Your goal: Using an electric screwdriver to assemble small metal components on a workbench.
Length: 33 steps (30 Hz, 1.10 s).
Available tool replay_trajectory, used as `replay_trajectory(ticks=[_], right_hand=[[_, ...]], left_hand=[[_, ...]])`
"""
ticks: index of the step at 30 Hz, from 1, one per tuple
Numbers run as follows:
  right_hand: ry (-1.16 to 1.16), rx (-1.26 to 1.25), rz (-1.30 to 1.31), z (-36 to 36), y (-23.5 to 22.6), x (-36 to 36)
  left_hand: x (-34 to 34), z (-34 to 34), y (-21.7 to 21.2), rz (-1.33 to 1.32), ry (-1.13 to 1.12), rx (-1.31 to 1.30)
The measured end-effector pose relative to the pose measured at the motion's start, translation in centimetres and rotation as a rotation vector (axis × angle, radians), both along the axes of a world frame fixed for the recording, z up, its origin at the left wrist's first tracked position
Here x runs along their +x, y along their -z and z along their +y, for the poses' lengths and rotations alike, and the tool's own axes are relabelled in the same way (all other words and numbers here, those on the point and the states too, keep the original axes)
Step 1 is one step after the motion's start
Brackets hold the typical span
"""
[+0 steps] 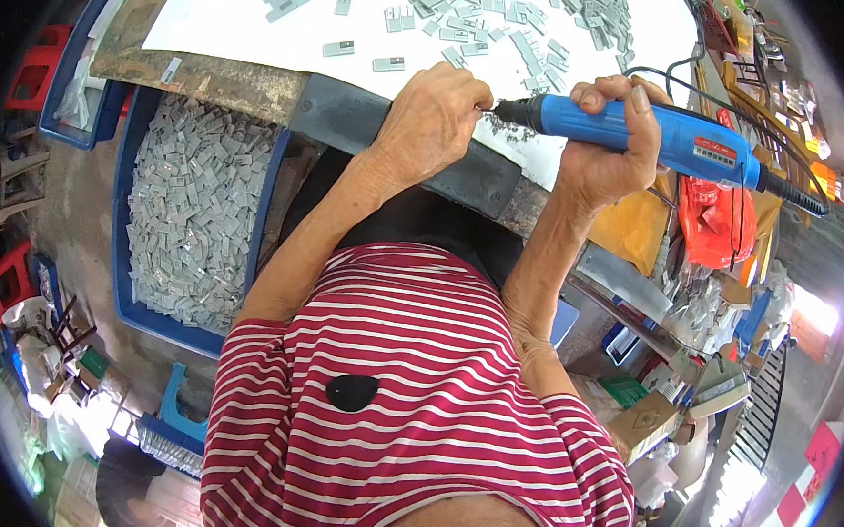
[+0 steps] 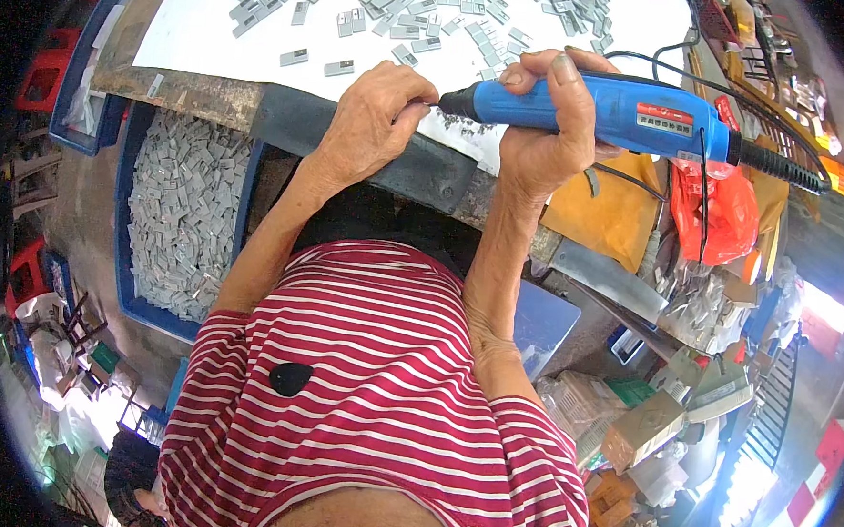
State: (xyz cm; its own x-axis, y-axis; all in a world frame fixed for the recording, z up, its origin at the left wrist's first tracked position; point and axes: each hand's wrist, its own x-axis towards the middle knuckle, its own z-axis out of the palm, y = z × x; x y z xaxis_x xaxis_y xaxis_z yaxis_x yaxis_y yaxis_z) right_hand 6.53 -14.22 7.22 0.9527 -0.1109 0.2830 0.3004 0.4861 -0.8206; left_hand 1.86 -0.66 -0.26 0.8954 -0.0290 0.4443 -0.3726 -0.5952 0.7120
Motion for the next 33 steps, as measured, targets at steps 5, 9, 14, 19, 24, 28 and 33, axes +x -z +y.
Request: replay_trajectory(ticks=[5,9,14,19,24,28,33], right_hand=[[0.010,-0.016,0.014,0.11,-0.08,-0.02],[-0.003,-0.032,-0.002,-0.02,0.07,0.10],[0.004,-0.020,0.001,-0.10,-0.02,0.14],[0.020,-0.011,0.004,0.06,-0.15,0.03],[0.000,0.005,-0.008,-0.02,-0.20,0.13],[-0.008,0.004,-0.009,-0.11,-0.07,0.12],[0.002,0.008,0.013,0.05,0.06,0.03]], left_hand=[[0.01,-0.03,-0.16,0.005,0.004,-0.008],[-0.03,0.03,-0.16,-0.005,0.003,-0.013],[-0.03,0.01,-0.11,-0.010,0.001,-0.004],[0.00,0.02,-0.02,-0.012,0.002,0.003],[-0.10,0.03,-0.22,-0.009,-0.003,-0.003],[-0.04,0.01,-0.04,-0.008,0.004,-0.005],[-0.10,0.01,-0.10,-0.022,0.002,-0.019]])
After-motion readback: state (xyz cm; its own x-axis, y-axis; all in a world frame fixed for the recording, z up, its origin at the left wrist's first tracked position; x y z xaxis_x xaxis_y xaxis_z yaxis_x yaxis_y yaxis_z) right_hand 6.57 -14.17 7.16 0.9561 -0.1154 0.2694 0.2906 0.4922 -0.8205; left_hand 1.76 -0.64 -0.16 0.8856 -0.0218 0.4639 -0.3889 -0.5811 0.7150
